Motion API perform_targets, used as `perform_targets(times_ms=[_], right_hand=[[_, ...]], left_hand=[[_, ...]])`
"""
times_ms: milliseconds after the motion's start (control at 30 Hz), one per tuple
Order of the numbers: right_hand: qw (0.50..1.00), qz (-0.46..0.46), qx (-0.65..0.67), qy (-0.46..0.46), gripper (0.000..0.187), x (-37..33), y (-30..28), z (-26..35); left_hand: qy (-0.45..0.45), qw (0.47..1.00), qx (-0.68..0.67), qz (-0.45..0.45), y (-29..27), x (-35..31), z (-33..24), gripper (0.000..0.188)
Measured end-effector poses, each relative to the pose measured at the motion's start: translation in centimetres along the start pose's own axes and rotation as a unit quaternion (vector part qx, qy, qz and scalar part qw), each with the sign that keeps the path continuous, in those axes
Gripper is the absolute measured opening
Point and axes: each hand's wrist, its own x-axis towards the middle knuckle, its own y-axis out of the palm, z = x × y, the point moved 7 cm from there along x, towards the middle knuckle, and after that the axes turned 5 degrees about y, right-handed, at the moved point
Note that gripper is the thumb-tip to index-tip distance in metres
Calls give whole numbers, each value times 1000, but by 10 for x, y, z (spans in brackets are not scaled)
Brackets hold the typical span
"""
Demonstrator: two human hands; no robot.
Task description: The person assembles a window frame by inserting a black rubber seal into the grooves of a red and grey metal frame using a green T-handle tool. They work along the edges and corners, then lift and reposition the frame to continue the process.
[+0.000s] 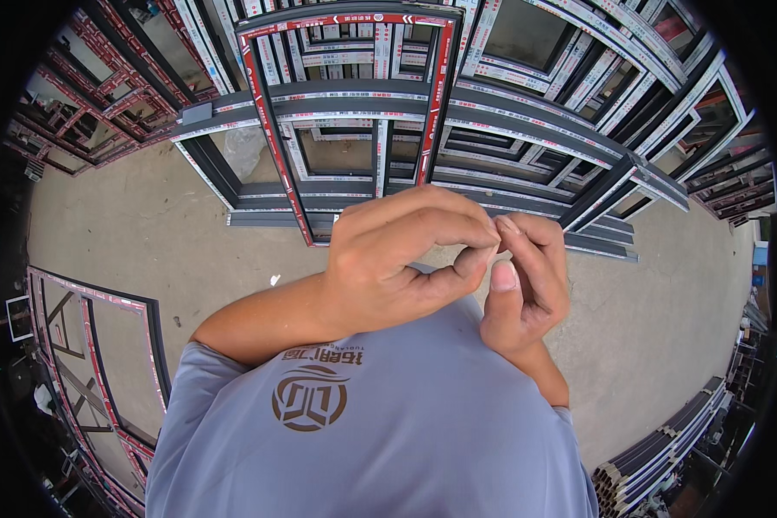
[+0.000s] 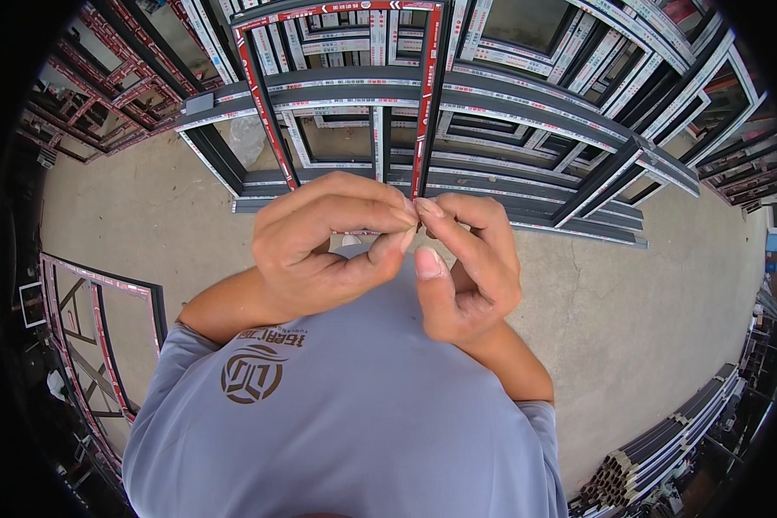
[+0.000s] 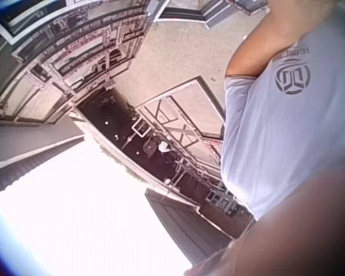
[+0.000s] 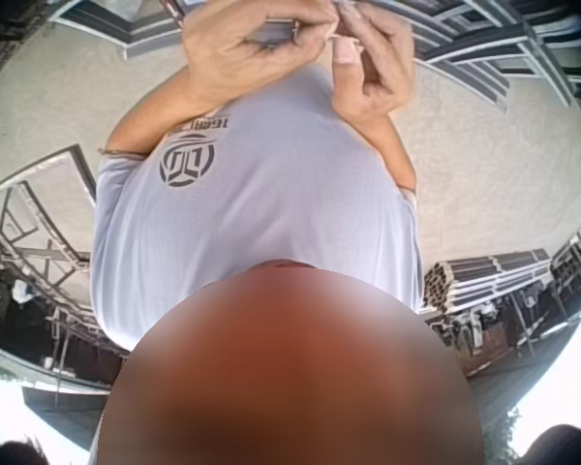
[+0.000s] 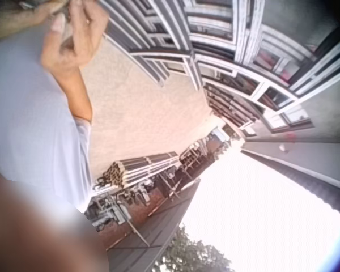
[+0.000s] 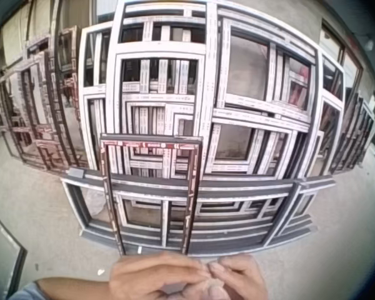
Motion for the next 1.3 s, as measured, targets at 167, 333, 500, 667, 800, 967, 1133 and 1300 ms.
perform_targets(times_ms=[167, 333, 500, 667, 800, 967, 1133, 1300], right_hand=[[1000, 5, 7, -8, 41, -1, -2, 0], [991, 12, -101, -92, 42, 2, -2, 8], [981, 10, -140, -132, 41, 3, -1, 13], [977, 17, -153, -147, 40, 4, 0, 19], [983, 24, -126, -129, 39, 5, -2, 19], [993, 26, -79, -86, 40, 4, -7, 16], [996, 28, -52, -64, 44, 1, -16, 13], [995, 29, -65, -75, 50, -4, -26, 15]], left_hand=[[16, 1000, -9, -1, -1, 0, -1, 24], [6, 999, 26, 18, 0, -2, -4, 23], [15, 998, 49, 24, 0, -4, -5, 24], [21, 997, 76, 17, 2, -6, -7, 23], [25, 996, 76, 29, 2, -5, -11, 22], [8, 998, 54, 37, 5, -6, -13, 21], [16, 999, 18, 23, 11, -6, -13, 20], [-3, 1000, 4, 23, 18, -6, -16, 23]])
